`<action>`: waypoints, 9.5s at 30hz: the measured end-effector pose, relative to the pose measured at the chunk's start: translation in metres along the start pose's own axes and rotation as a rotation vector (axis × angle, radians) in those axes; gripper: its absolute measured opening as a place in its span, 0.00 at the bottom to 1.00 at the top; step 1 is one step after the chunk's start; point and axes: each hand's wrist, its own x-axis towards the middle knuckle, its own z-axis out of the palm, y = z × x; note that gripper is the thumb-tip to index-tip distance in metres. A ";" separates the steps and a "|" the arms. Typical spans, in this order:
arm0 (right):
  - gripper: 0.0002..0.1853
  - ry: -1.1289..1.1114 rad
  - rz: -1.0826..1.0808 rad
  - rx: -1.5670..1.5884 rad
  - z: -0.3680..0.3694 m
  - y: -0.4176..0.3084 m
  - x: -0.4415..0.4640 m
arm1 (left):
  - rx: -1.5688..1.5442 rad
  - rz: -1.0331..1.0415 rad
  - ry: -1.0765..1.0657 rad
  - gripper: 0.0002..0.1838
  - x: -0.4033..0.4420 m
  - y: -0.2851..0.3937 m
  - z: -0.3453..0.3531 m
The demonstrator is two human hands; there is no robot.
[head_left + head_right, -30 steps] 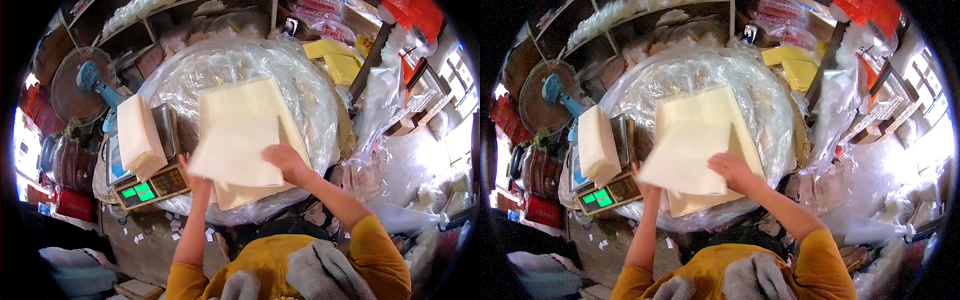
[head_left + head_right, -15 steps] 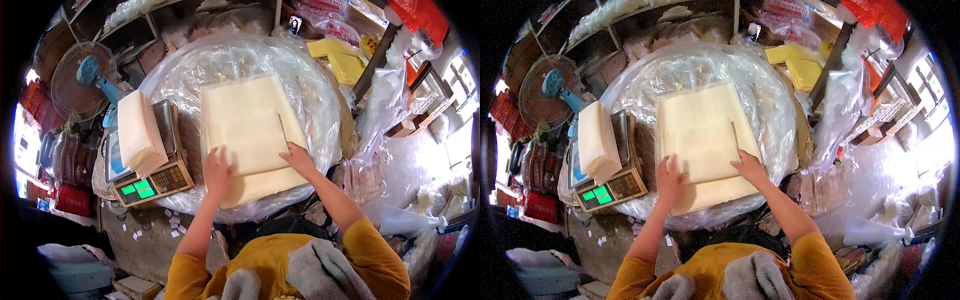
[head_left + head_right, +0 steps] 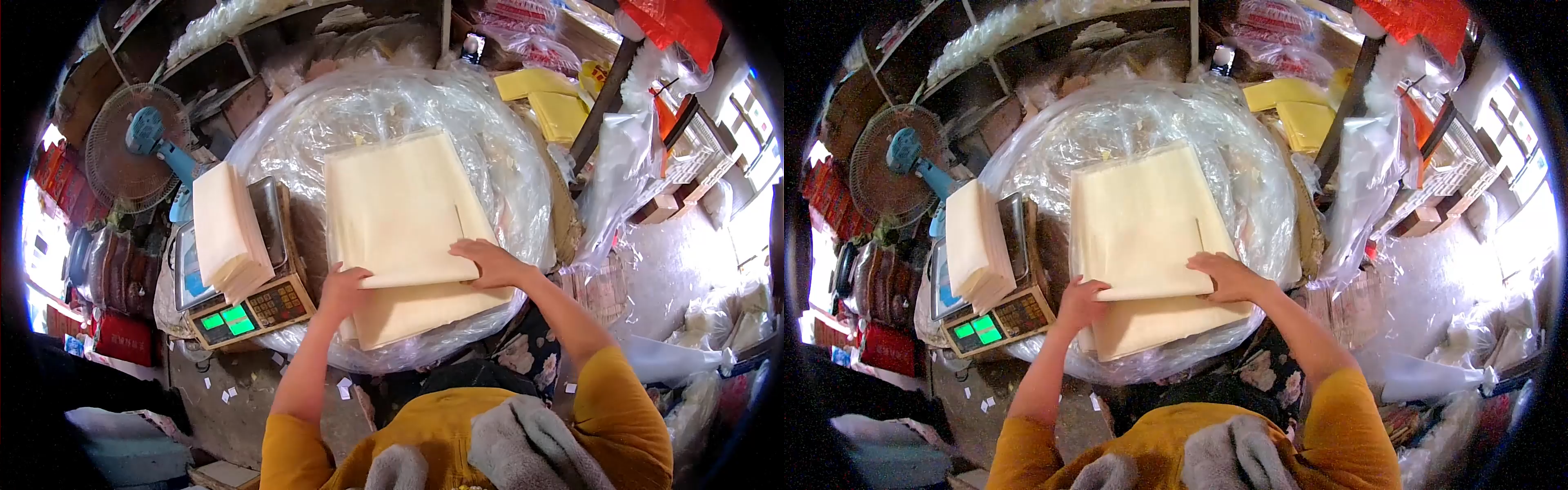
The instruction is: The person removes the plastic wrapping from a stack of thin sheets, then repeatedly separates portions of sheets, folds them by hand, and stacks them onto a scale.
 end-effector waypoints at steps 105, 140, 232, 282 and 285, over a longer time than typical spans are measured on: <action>0.12 0.460 0.237 0.067 -0.099 -0.074 0.072 | 0.262 -0.285 -0.264 0.54 0.070 0.051 0.042; 0.17 0.504 -0.454 -0.332 -0.199 -0.123 0.022 | 0.026 -0.377 0.067 0.46 0.078 0.048 0.040; 0.19 0.346 0.681 0.523 0.048 -0.008 0.018 | -0.402 -0.539 0.332 0.34 -0.001 0.011 0.035; 0.29 0.288 0.353 -0.419 0.052 -0.005 0.073 | 0.337 -0.265 0.375 0.29 0.070 0.006 0.067; 0.29 0.323 0.341 -0.434 0.054 -0.005 0.073 | 0.319 -0.263 0.389 0.29 0.068 0.012 0.062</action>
